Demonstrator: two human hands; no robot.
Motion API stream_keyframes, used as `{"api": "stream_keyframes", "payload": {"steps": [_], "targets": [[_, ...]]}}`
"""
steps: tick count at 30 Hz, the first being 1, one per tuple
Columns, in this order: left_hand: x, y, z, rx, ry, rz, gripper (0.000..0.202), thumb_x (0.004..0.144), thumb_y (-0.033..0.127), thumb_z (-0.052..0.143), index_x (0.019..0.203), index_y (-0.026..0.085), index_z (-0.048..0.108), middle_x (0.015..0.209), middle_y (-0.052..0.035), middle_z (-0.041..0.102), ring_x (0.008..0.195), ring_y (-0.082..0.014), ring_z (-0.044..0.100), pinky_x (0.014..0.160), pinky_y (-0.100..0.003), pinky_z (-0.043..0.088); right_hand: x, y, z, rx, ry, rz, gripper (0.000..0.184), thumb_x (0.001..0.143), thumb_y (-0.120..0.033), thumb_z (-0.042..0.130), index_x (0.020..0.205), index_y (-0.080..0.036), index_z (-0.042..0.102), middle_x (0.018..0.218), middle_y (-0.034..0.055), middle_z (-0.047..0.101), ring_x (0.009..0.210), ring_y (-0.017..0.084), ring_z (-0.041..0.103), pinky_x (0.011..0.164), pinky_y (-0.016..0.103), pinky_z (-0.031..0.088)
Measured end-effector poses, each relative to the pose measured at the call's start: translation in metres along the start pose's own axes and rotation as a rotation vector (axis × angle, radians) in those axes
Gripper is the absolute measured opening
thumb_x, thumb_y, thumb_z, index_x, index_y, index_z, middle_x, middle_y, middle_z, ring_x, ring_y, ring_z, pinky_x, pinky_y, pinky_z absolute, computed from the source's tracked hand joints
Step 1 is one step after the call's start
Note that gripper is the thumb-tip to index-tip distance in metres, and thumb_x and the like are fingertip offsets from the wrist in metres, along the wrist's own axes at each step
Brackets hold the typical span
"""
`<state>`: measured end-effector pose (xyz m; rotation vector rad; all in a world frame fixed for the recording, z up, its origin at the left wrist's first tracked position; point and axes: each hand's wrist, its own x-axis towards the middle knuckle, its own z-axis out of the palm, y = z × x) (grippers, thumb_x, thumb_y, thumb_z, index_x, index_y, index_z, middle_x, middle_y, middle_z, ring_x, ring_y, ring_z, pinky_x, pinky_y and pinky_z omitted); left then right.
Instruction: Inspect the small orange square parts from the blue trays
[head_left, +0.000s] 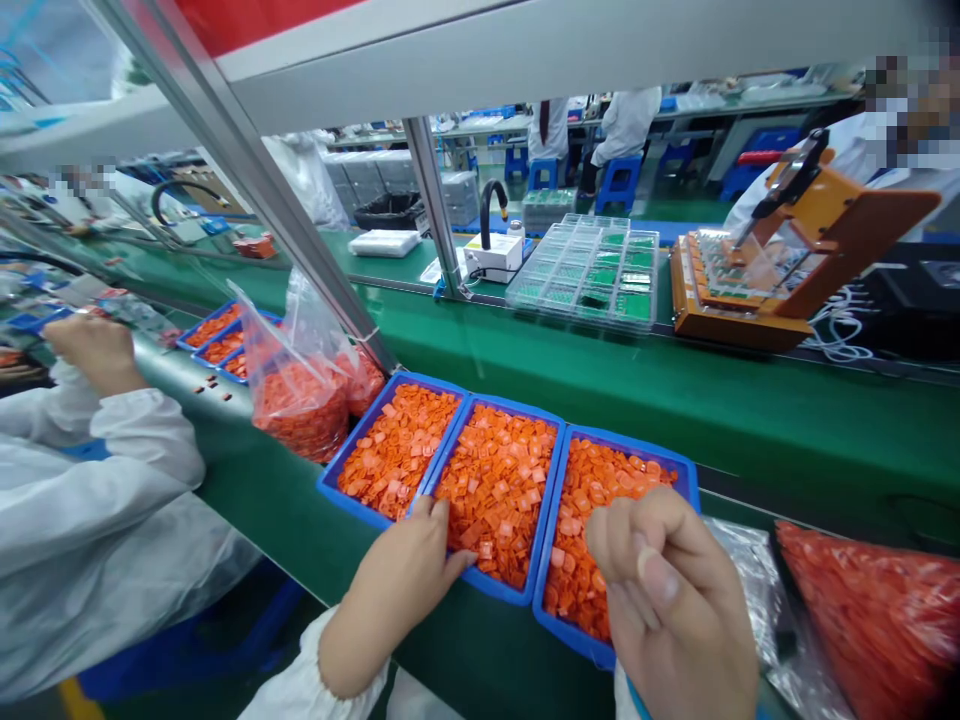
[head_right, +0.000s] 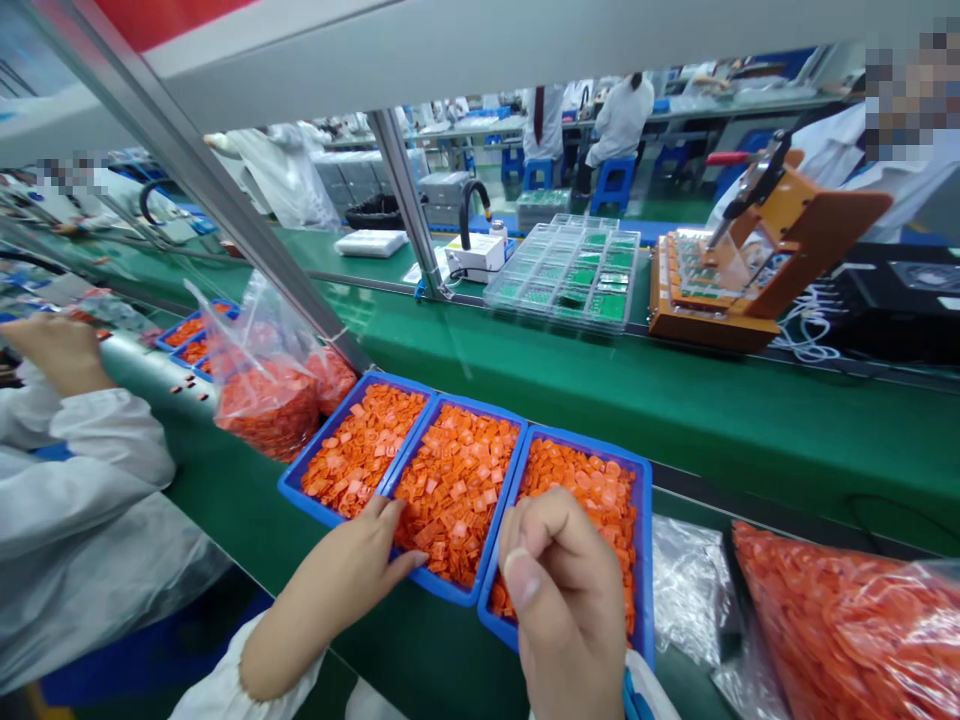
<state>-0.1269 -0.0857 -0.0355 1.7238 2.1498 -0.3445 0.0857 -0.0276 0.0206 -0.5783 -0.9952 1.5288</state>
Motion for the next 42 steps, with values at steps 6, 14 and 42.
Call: {"api": "stream_keyframes", "payload": {"steps": [6, 14, 42], "targets": [[0.006, 0.011, 0.002, 0.038, -0.001, -0.005, 0.039, 0.1, 0.042, 0.06, 0.121, 0.008, 0.061, 0.113, -0.0205, 0.07, 0.095, -0.0346, 0.077, 0.082, -0.041, 0.06, -0.005, -0.006, 0.0, 0.005, 0.0, -0.031, 0.03, 0.098, -0.04, 0.068, 0.076, -0.024, 0.055, 0.058, -0.007, 0.035, 0.051, 0.012, 0.034, 0.046, 0.025, 0.029], [0.012, 0.013, 0.007, 0.078, 0.024, -0.006, 0.028, 0.099, 0.033, 0.056, 0.117, 0.013, 0.061, 0.111, -0.0165, 0.07, 0.09, -0.0337, 0.077, 0.078, -0.041, 0.059, -0.008, -0.009, -0.006, 0.023, -0.036, -0.009, 0.028, 0.099, -0.039, 0.065, 0.078, -0.025, 0.053, 0.059, -0.0073, 0.034, 0.053, 0.012, 0.032, 0.049, 0.027, 0.028], [0.023, -0.015, -0.031, -0.382, 0.196, 0.371, 0.017, 0.099, 0.017, 0.059, 0.097, 0.019, 0.076, 0.095, -0.0063, 0.076, 0.086, -0.0214, 0.072, 0.081, -0.03, 0.053, -0.002, 0.006, 0.0, 0.086, 0.019, -0.015, 0.022, 0.096, -0.034, 0.072, 0.08, -0.024, 0.059, 0.059, -0.0078, 0.037, 0.054, 0.011, 0.037, 0.05, 0.022, 0.034]]}}
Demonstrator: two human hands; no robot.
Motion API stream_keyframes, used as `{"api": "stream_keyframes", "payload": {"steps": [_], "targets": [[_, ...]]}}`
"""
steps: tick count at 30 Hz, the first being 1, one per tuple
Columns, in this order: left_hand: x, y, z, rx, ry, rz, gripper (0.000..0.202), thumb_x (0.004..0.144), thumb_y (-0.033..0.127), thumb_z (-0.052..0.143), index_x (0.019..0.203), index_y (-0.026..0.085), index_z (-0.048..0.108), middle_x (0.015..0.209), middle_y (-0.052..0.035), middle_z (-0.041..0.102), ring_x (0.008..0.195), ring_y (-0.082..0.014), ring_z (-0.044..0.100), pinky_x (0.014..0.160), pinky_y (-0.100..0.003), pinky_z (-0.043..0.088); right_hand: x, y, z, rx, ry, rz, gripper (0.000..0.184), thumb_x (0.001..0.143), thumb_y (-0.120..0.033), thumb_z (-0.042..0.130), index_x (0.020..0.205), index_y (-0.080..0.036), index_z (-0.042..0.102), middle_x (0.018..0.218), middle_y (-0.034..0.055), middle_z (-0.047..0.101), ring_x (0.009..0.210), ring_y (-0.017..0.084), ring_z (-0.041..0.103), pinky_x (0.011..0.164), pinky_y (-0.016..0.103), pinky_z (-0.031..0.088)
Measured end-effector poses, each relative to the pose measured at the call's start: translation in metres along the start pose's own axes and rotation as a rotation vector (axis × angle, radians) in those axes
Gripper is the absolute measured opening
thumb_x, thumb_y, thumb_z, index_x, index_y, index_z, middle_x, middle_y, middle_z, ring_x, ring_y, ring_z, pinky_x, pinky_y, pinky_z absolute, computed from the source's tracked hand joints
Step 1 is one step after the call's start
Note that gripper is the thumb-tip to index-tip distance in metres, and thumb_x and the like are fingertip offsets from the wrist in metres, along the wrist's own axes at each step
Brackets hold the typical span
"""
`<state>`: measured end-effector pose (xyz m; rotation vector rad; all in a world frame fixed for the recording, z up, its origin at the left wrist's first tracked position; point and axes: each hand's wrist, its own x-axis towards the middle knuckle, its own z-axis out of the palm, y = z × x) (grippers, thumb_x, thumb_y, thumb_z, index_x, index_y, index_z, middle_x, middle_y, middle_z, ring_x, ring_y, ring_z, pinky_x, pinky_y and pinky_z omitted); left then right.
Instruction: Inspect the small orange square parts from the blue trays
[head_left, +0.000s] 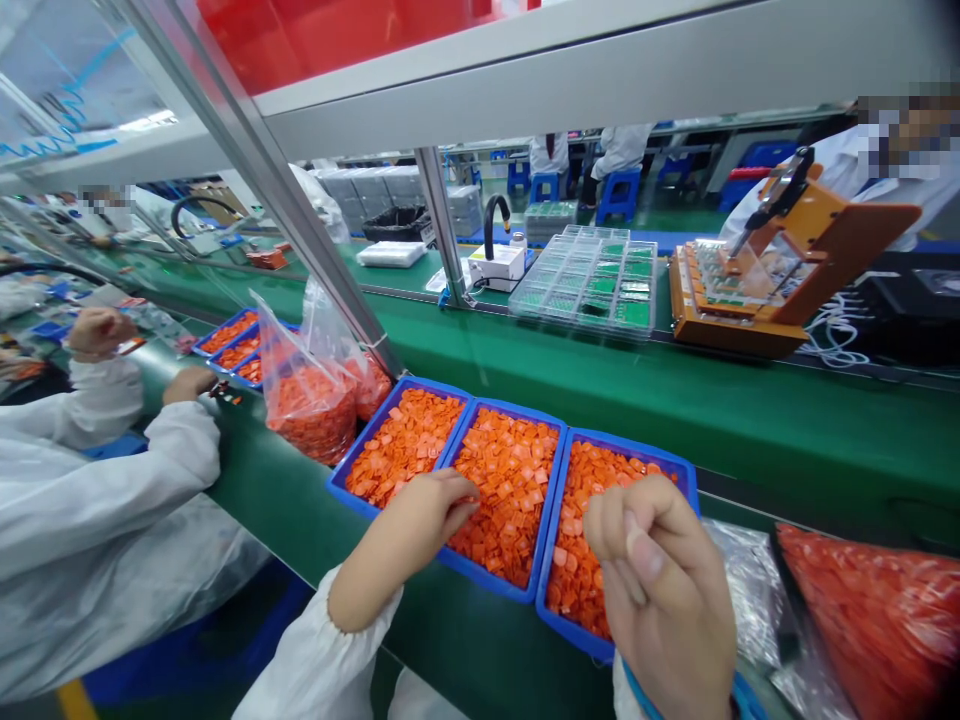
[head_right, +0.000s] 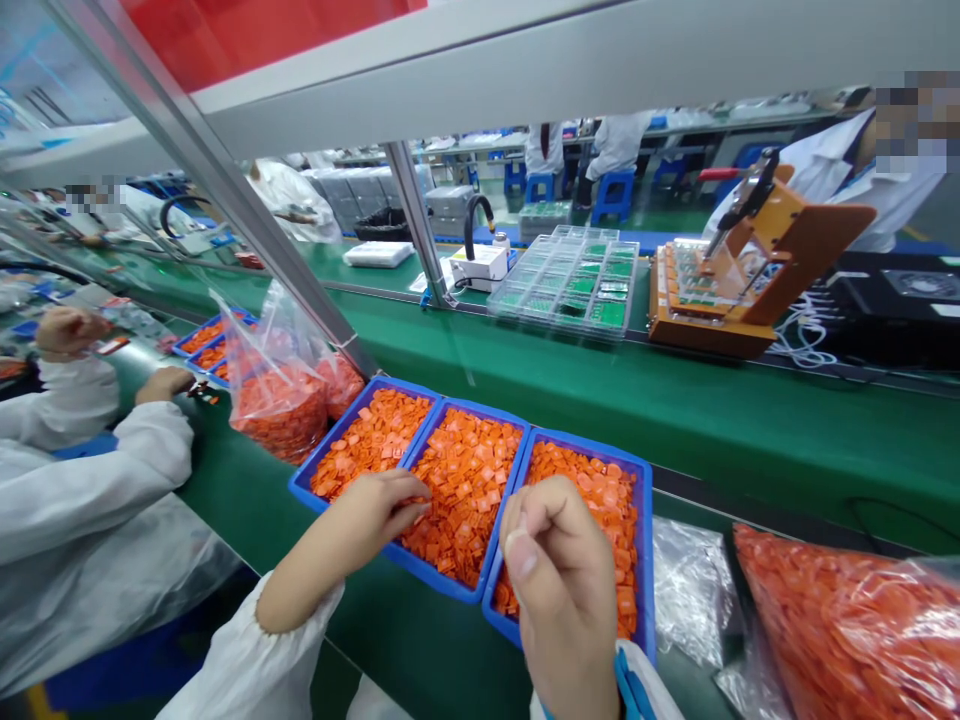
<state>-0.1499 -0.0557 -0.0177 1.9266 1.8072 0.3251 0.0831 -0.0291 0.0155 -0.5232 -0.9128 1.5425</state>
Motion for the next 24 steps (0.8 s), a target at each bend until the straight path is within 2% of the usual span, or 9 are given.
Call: {"api": "stream_keyframes", "payload": {"steps": [3, 6, 8, 10, 12, 16, 20, 24], "targets": [[0.008, 0.012, -0.017, -0.066, 0.097, 0.072, 0.013, 0.099, 0.018, 0.063, 0.101, 0.019, 0.077, 0.099, -0.0059, 0.077, 0.091, -0.0211, 0.072, 0.085, -0.031, 0.053, 0.008, 0.015, 0.012, 0.223, 0.197, 0.046, 0.02, 0.085, -0.03, 0.079, 0.079, -0.023, 0.061, 0.065, -0.0066, 0.047, 0.06, 0.011, 0.046, 0.058, 0.021, 0.046], [0.017, 0.03, -0.029, -0.125, 0.182, 0.149, 0.011, 0.099, 0.017, 0.066, 0.101, 0.019, 0.077, 0.101, -0.0039, 0.078, 0.094, -0.0186, 0.072, 0.088, -0.028, 0.053, 0.016, 0.034, 0.024, 0.451, 0.459, 0.306, 0.013, 0.078, -0.027, 0.076, 0.088, -0.025, 0.067, 0.088, -0.0021, 0.065, 0.082, 0.014, 0.064, 0.072, 0.025, 0.057], [0.023, 0.046, -0.032, -0.172, 0.207, 0.213, 0.01, 0.097, 0.015, 0.069, 0.098, 0.02, 0.078, 0.1, -0.0016, 0.078, 0.094, -0.0161, 0.072, 0.088, -0.025, 0.053, 0.02, 0.045, 0.028, 0.521, 0.559, 0.504, 0.012, 0.083, -0.027, 0.068, 0.095, -0.026, 0.07, 0.101, 0.0008, 0.071, 0.093, 0.016, 0.07, 0.077, 0.027, 0.06], [0.027, 0.061, -0.03, -0.237, 0.205, 0.302, 0.012, 0.094, 0.011, 0.072, 0.099, 0.02, 0.078, 0.103, -0.0005, 0.079, 0.097, -0.0152, 0.072, 0.09, -0.023, 0.053, 0.022, 0.051, 0.03, 0.604, 0.573, 0.606, 0.013, 0.091, -0.028, 0.059, 0.095, -0.024, 0.07, 0.096, 0.0014, 0.074, 0.088, 0.015, 0.072, 0.076, 0.026, 0.061], [0.032, 0.072, -0.024, -0.26, 0.179, 0.367, 0.014, 0.093, 0.01, 0.073, 0.1, 0.02, 0.079, 0.106, -0.0007, 0.079, 0.1, -0.0165, 0.072, 0.091, -0.025, 0.054, 0.023, 0.054, 0.028, 0.698, 0.57, 0.674, 0.021, 0.096, -0.032, 0.052, 0.093, -0.022, 0.071, 0.089, 0.0022, 0.075, 0.08, 0.014, 0.072, 0.074, 0.025, 0.061], [0.041, 0.076, -0.007, -0.15, 0.108, 0.345, 0.008, 0.094, 0.018, 0.073, 0.096, 0.021, 0.081, 0.097, -0.0023, 0.078, 0.093, -0.0211, 0.071, 0.082, -0.031, 0.055, 0.022, 0.06, 0.023, 0.773, 0.587, 0.793, 0.03, 0.096, -0.038, 0.052, 0.097, -0.018, 0.074, 0.092, 0.0063, 0.079, 0.086, 0.016, 0.075, 0.083, 0.027, 0.061], [0.043, 0.072, -0.004, -0.197, 0.095, 0.315, 0.02, 0.096, 0.017, 0.068, 0.108, 0.026, 0.081, 0.104, -0.0026, 0.078, 0.097, -0.0214, 0.071, 0.085, -0.032, 0.056, 0.019, 0.071, 0.02, 0.726, 0.512, 0.752, 0.018, 0.087, -0.034, 0.064, 0.092, -0.02, 0.075, 0.094, 0.0037, 0.08, 0.091, 0.016, 0.076, 0.085, 0.024, 0.06], [0.039, 0.072, -0.014, -0.291, 0.063, 0.331, 0.018, 0.099, 0.02, 0.065, 0.107, 0.027, 0.08, 0.106, -0.0028, 0.077, 0.097, -0.0203, 0.071, 0.092, -0.033, 0.056, 0.018, 0.073, 0.021, 0.74, 0.44, 0.749, 0.016, 0.085, -0.036, 0.069, 0.088, -0.021, 0.074, 0.089, 0.0009, 0.078, 0.087, 0.014, 0.076, 0.084, 0.024, 0.06]]}}
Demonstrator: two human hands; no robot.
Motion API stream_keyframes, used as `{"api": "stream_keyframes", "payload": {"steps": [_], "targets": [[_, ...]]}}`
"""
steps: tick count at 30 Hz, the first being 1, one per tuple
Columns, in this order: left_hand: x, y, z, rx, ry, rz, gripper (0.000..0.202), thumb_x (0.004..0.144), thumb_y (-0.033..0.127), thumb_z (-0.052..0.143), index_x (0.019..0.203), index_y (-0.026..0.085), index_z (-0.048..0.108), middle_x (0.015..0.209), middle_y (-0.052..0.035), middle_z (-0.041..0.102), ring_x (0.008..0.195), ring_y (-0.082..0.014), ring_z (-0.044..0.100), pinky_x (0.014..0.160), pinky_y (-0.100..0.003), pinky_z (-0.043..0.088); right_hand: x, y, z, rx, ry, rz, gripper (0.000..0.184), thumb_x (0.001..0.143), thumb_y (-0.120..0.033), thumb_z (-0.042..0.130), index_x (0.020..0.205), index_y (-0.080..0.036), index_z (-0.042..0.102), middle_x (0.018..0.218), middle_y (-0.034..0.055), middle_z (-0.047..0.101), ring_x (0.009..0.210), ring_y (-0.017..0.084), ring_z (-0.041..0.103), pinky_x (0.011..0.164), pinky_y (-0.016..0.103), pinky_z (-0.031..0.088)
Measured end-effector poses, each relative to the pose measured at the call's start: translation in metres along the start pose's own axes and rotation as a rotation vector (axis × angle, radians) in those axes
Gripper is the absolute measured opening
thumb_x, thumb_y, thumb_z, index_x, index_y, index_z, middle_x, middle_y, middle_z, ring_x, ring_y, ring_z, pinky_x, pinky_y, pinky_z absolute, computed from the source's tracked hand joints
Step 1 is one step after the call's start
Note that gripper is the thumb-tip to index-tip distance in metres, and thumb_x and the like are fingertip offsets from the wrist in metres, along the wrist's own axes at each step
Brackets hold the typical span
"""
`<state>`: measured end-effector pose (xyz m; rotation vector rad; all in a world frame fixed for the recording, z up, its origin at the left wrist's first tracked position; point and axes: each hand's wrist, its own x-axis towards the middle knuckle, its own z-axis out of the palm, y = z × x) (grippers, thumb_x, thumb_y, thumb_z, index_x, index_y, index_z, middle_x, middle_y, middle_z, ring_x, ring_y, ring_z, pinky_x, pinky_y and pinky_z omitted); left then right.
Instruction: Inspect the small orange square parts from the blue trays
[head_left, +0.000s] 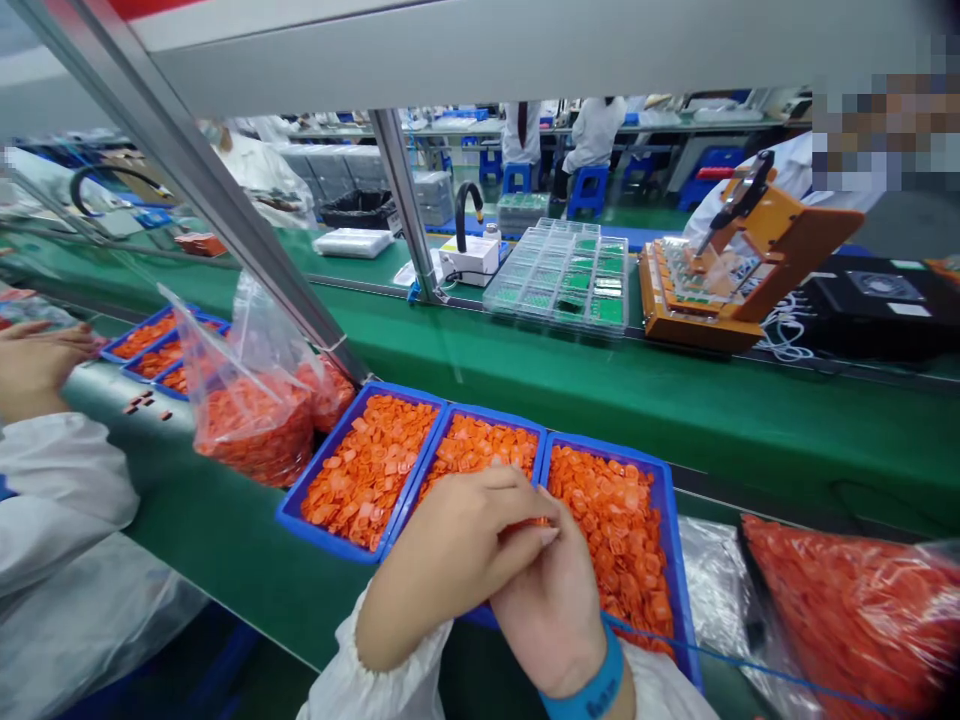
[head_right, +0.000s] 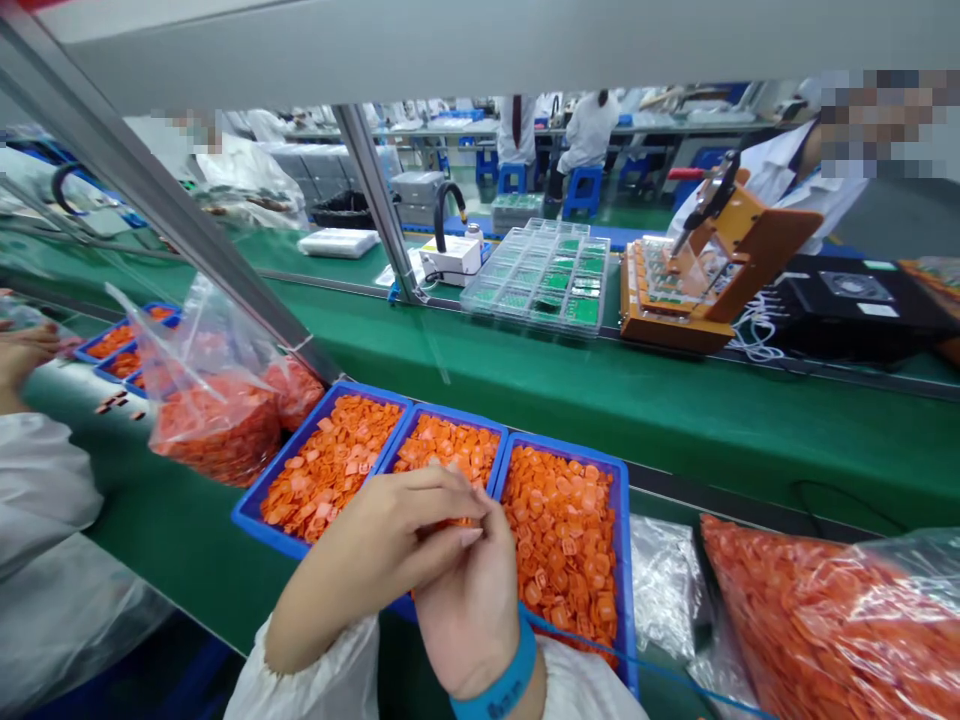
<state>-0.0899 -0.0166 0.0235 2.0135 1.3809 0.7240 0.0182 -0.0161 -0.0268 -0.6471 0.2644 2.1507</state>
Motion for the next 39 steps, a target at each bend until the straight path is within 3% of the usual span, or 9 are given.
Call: {"api": "stream_keyframes", "payload": {"steps": [6, 8, 11, 15, 18, 22, 26, 33, 39], "targets": [[-0.01, 0.003, -0.012, -0.154, 0.257, 0.091, 0.02, 0.105, 0.018, 0.057, 0.108, 0.023, 0.076, 0.097, -0.0027, 0.074, 0.089, -0.0147, 0.069, 0.079, -0.024, 0.053, -0.004, -0.006, 0.005, 0.069, 0.076, -0.079, 0.007, 0.083, -0.026, 0.072, 0.083, -0.021, 0.067, 0.079, -0.0024, 0.072, 0.073, 0.01, 0.07, 0.072, 0.021, 0.059], [-0.013, 0.001, -0.014, -0.15, 0.326, 0.098, 0.019, 0.105, 0.017, 0.058, 0.109, 0.023, 0.075, 0.094, -0.0015, 0.073, 0.086, -0.0126, 0.068, 0.077, -0.022, 0.052, -0.006, -0.009, 0.006, 0.09, 0.001, -0.094, 0.015, 0.084, -0.026, 0.073, 0.077, -0.021, 0.062, 0.066, -0.0058, 0.062, 0.059, 0.009, 0.061, 0.06, 0.019, 0.054], [-0.016, -0.001, -0.015, -0.125, 0.377, 0.122, 0.018, 0.104, 0.015, 0.06, 0.113, 0.022, 0.073, 0.087, 0.0004, 0.071, 0.078, -0.0103, 0.065, 0.073, -0.02, 0.05, -0.015, -0.015, 0.009, 0.086, -0.193, -0.054, 0.029, 0.087, -0.028, 0.074, 0.068, -0.02, 0.053, 0.05, -0.0113, 0.035, 0.041, 0.006, 0.031, 0.041, 0.015, 0.032], [-0.016, -0.001, -0.013, -0.162, 0.365, 0.233, 0.016, 0.105, 0.024, 0.061, 0.115, 0.021, 0.073, 0.085, -0.0001, 0.072, 0.073, -0.0092, 0.064, 0.069, -0.018, 0.05, -0.033, -0.028, 0.016, -0.184, -0.371, -0.133, 0.035, 0.092, -0.035, 0.069, 0.066, -0.021, 0.051, 0.051, -0.0113, 0.025, 0.044, 0.007, 0.013, 0.042, 0.018, 0.024], [-0.013, 0.002, -0.013, -0.199, 0.387, 0.295, 0.024, 0.098, 0.04, 0.071, 0.108, 0.019, 0.075, 0.075, 0.0005, 0.072, 0.063, -0.0083, 0.064, 0.063, -0.016, 0.05, -0.046, -0.041, 0.016, -0.506, -0.455, -0.296, 0.038, 0.095, -0.044, 0.063, 0.066, -0.021, 0.056, 0.051, -0.0092, 0.025, 0.046, 0.009, 0.018, 0.046, 0.022, 0.026], [-0.011, 0.006, -0.011, -0.214, 0.439, 0.338, 0.036, 0.083, 0.051, 0.078, 0.092, 0.017, 0.076, 0.06, 0.0027, 0.067, 0.049, -0.007, 0.059, 0.051, -0.015, 0.046, -0.058, -0.058, 0.007, -0.986, -0.342, -0.578, 0.032, 0.093, -0.05, 0.069, 0.079, -0.021, 0.07, 0.058, -0.0037, 0.045, 0.051, 0.012, 0.035, 0.048, 0.026, 0.03], [-0.01, 0.009, -0.007, -0.222, 0.444, 0.354, 0.04, 0.085, 0.055, 0.074, 0.091, 0.016, 0.076, 0.055, 0.0026, 0.065, 0.045, -0.0068, 0.057, 0.048, -0.016, 0.043, -0.064, -0.065, 0.006, -1.273, -0.296, -0.647, 0.028, 0.096, -0.048, 0.068, 0.083, -0.023, 0.072, 0.06, -0.0015, 0.055, 0.051, 0.013, 0.046, 0.046, 0.025, 0.035], [-0.007, 0.012, -0.002, -0.167, 0.427, 0.366, 0.038, 0.087, 0.052, 0.074, 0.09, 0.015, 0.077, 0.054, 0.0036, 0.061, 0.044, -0.006, 0.052, 0.046, -0.016, 0.038, -0.063, -0.065, 0.013, -1.48, -0.278, -0.736, 0.034, 0.094, -0.044, 0.067, 0.069, -0.021, 0.069, 0.053, -0.0046, 0.046, 0.049, 0.012, 0.042, 0.047, 0.024, 0.034], [-0.007, 0.014, -0.001, -0.124, 0.387, 0.349, 0.037, 0.092, 0.05, 0.071, 0.094, 0.014, 0.077, 0.057, 0.0024, 0.062, 0.047, -0.0068, 0.054, 0.049, -0.017, 0.04, -0.06, -0.067, 0.014, -1.522, -0.274, -0.685, 0.031, 0.094, -0.038, 0.064, 0.067, -0.021, 0.062, 0.052, -0.0062, 0.043, 0.048, 0.012, 0.042, 0.048, 0.024, 0.036]]}}
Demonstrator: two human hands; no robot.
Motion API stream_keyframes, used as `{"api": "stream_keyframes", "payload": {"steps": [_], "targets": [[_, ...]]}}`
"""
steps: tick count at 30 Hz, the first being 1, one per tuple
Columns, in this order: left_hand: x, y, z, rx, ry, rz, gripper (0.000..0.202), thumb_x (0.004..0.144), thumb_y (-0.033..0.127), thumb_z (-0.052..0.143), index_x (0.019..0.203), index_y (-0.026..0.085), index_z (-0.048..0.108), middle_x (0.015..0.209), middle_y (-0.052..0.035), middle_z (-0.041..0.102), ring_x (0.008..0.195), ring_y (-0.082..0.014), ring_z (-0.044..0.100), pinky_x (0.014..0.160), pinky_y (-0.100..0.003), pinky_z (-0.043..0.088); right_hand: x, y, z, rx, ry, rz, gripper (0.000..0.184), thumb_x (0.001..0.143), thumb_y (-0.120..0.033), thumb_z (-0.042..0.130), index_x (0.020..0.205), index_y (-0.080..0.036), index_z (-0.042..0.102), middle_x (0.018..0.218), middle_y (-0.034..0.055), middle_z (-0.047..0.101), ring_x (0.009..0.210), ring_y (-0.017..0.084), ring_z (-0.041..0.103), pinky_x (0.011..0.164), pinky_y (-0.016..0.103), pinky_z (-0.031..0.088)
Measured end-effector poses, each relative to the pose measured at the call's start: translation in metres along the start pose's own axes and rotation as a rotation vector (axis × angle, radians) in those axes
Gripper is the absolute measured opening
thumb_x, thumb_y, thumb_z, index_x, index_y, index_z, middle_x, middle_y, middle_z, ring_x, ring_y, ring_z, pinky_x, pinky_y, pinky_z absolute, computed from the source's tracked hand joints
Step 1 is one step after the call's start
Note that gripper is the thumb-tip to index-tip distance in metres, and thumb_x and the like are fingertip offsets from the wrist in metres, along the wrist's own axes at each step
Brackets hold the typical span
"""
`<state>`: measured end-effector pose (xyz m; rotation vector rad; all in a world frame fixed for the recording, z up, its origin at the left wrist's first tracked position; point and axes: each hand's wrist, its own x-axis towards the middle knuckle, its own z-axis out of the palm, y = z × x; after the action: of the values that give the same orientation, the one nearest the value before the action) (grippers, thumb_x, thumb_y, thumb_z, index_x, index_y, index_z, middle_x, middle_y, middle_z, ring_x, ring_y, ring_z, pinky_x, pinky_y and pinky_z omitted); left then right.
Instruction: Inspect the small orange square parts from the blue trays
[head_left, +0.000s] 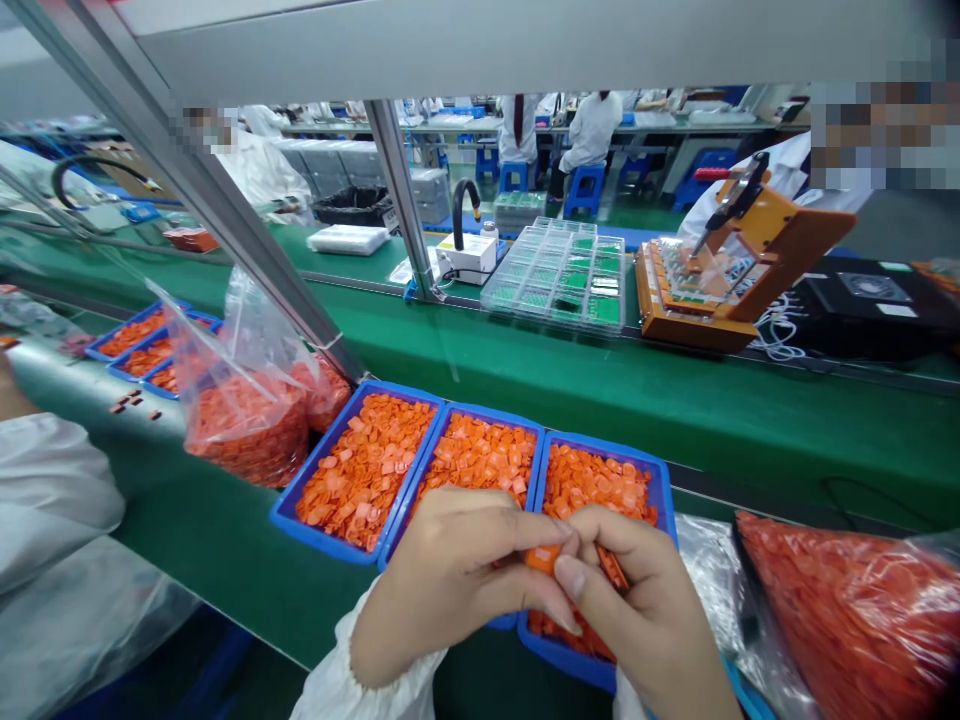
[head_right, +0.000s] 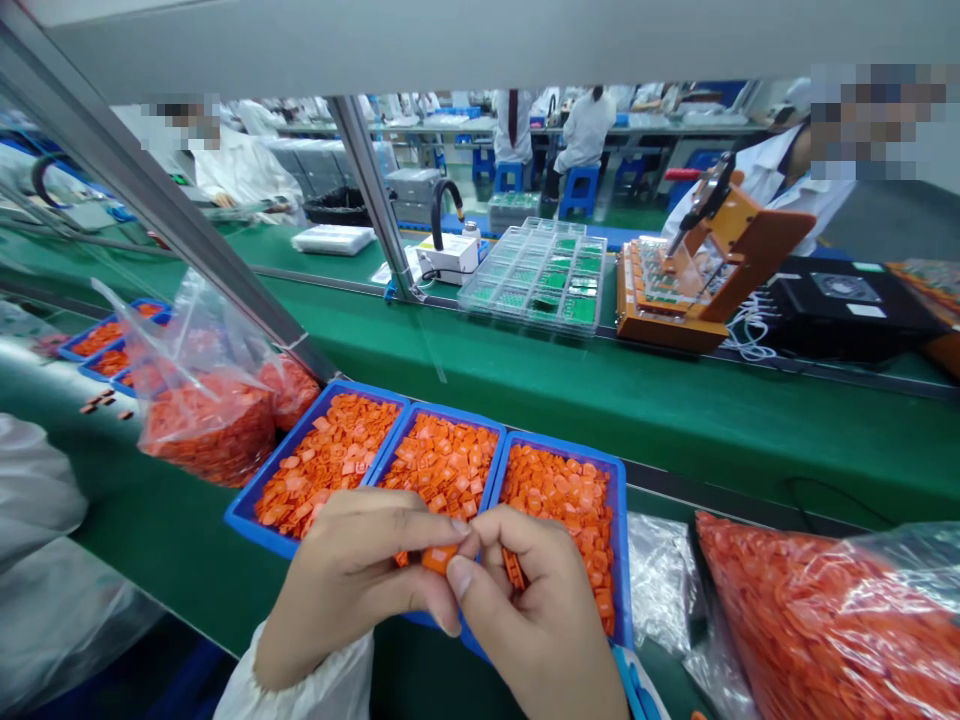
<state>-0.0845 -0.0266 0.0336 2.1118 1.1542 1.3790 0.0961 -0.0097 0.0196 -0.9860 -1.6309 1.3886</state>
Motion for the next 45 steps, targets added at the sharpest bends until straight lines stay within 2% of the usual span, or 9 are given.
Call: {"api": "stream_keyframes", "payload": {"steps": [7, 13, 17, 22, 27, 30, 36, 45], "targets": [[0.0, 0.001, -0.001, -0.007, -0.028, -0.005, 0.038, 0.093, 0.052, 0.069, 0.096, 0.015, 0.077, 0.059, 0.0022, 0.062, 0.05, -0.0078, 0.055, 0.05, -0.017, 0.041, 0.002, 0.002, 0.004, -0.02, -0.029, 0.011, 0.033, 0.097, -0.036, 0.06, 0.067, -0.022, 0.058, 0.055, -0.0059, 0.042, 0.051, 0.012, 0.042, 0.049, 0.025, 0.036], [-0.004, -0.003, -0.004, -0.135, -0.171, -0.108, 0.029, 0.102, 0.044, 0.064, 0.106, 0.018, 0.077, 0.073, -0.0023, 0.07, 0.063, -0.0116, 0.065, 0.061, -0.02, 0.048, 0.002, 0.001, 0.001, 0.017, -0.007, -0.032, 0.034, 0.098, -0.039, 0.06, 0.069, -0.022, 0.057, 0.056, -0.0063, 0.04, 0.051, 0.011, 0.039, 0.048, 0.024, 0.032], [-0.004, -0.005, -0.001, -0.228, -0.151, -0.154, 0.021, 0.097, 0.038, 0.073, 0.109, 0.021, 0.075, 0.081, -0.0016, 0.076, 0.064, -0.011, 0.066, 0.063, -0.019, 0.05, 0.002, 0.001, 0.0, 0.017, 0.019, -0.041, 0.034, 0.096, -0.038, 0.062, 0.067, -0.022, 0.055, 0.055, -0.0066, 0.04, 0.05, 0.01, 0.037, 0.047, 0.024, 0.03], [-0.003, -0.006, 0.001, -0.305, -0.14, -0.235, 0.03, 0.089, 0.033, 0.083, 0.114, 0.021, 0.073, 0.085, -0.0012, 0.078, 0.068, -0.0117, 0.068, 0.064, -0.017, 0.053, -0.001, 0.004, -0.001, 0.032, 0.04, -0.025, 0.026, 0.094, -0.035, 0.065, 0.072, -0.022, 0.062, 0.054, -0.0068, 0.042, 0.048, 0.011, 0.039, 0.046, 0.024, 0.03], [0.0, -0.006, -0.002, -0.315, -0.179, -0.233, 0.029, 0.086, 0.02, 0.083, 0.114, 0.019, 0.074, 0.09, -0.0034, 0.079, 0.076, -0.0141, 0.073, 0.071, -0.019, 0.056, -0.002, 0.006, -0.003, 0.097, 0.023, 0.014, 0.027, 0.096, -0.035, 0.063, 0.072, -0.022, 0.061, 0.054, -0.0058, 0.049, 0.048, 0.011, 0.043, 0.046, 0.023, 0.033], [0.0, -0.006, -0.004, -0.312, -0.184, -0.246, 0.029, 0.086, 0.015, 0.082, 0.114, 0.019, 0.075, 0.09, -0.0026, 0.079, 0.076, -0.0129, 0.074, 0.07, -0.017, 0.056, 0.0, 0.003, -0.004, 0.09, -0.001, 0.01, 0.025, 0.094, -0.034, 0.063, 0.072, -0.022, 0.06, 0.054, -0.0066, 0.045, 0.048, 0.011, 0.041, 0.046, 0.023, 0.033], [-0.004, -0.011, -0.008, -0.29, -0.196, -0.25, 0.017, 0.089, 0.022, 0.082, 0.105, 0.021, 0.077, 0.085, -0.0002, 0.077, 0.074, -0.0108, 0.072, 0.072, -0.017, 0.054, 0.003, -0.001, -0.005, 0.06, -0.027, 0.019, 0.022, 0.092, -0.031, 0.062, 0.072, -0.022, 0.061, 0.053, -0.0078, 0.04, 0.048, 0.011, 0.038, 0.047, 0.023, 0.032], [-0.002, -0.014, -0.009, -0.29, -0.201, -0.215, 0.021, 0.088, 0.024, 0.084, 0.107, 0.02, 0.076, 0.086, -0.0009, 0.077, 0.076, -0.0114, 0.073, 0.073, -0.017, 0.055, 0.006, 0.001, -0.005, 0.062, -0.053, 0.042, 0.022, 0.09, -0.031, 0.061, 0.071, -0.023, 0.058, 0.051, -0.0083, 0.038, 0.047, 0.011, 0.036, 0.047, 0.025, 0.03]]}}
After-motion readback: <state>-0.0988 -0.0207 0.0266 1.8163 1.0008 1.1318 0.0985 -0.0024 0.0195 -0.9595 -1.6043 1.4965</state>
